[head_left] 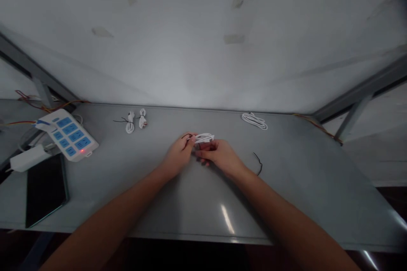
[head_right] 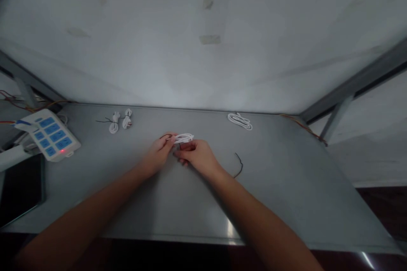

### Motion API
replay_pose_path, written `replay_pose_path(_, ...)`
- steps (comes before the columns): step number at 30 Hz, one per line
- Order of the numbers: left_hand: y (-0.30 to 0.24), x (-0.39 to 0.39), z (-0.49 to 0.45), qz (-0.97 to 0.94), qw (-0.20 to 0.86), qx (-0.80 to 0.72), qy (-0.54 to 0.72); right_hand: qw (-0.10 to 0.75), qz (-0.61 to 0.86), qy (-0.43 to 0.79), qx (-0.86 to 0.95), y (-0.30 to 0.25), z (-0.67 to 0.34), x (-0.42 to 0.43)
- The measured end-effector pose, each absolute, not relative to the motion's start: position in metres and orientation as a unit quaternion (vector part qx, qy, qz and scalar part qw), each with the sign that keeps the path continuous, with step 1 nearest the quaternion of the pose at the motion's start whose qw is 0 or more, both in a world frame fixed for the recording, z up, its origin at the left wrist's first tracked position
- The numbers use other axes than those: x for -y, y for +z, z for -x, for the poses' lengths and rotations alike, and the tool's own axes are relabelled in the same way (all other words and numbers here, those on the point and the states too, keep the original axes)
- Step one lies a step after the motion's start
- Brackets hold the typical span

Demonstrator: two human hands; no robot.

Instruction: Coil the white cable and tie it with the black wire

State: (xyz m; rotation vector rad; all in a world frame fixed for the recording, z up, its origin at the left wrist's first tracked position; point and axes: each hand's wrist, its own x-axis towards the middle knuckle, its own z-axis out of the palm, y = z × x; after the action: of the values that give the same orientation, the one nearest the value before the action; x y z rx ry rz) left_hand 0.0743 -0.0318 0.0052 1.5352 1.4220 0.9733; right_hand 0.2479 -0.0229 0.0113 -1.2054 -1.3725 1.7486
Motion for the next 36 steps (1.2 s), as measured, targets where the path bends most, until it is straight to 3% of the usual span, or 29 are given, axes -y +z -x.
replay_pose_path(5, -0.001, 0.029, -0.071, -0.659, 0.299, -0.574, 0.384, 0.233, 0.497, 0.538, 0.639, 0.018, -0.244, 0.035)
replay_pose_path(10, -0.004, 0.033, -0.073, -0.736, 0.217, -0.541, 0.344, 0.304, 0.44, 0.251, 0.807, 0.028, -0.243, 0.046)
replay_pose_path(13, -0.002, 0.037, -0.075, -0.762, 0.22, -0.524, 0.31, 0.348, 0.371, 0.159, 0.846, 0.033, -0.247, 0.045)
replay_pose_path(16, -0.002, 0.038, -0.075, -0.751, 0.265, -0.514, 0.318, 0.381, 0.337, 0.152, 0.847, 0.034, -0.251, 0.041)
replay_pose_path(22, -0.005, 0.031, -0.072, -0.581, 0.472, -0.539, 0.386, 0.423, 0.361, 0.172, 0.813, 0.028, -0.257, 0.035)
replay_pose_path(24, -0.003, 0.031, -0.069, -0.593, 0.453, -0.552, 0.372, 0.425, 0.33, 0.145, 0.83, 0.028, -0.258, 0.033)
replay_pose_path(29, 0.01, 0.037, -0.066, -0.725, 0.261, -0.567, 0.29, 0.366, 0.219, 0.103, 0.899, 0.027, -0.257, 0.033)
replay_pose_path(36, 0.014, 0.042, -0.071, -0.755, 0.217, -0.525, 0.326, 0.401, 0.324, 0.118, 0.849, 0.018, -0.254, 0.033)
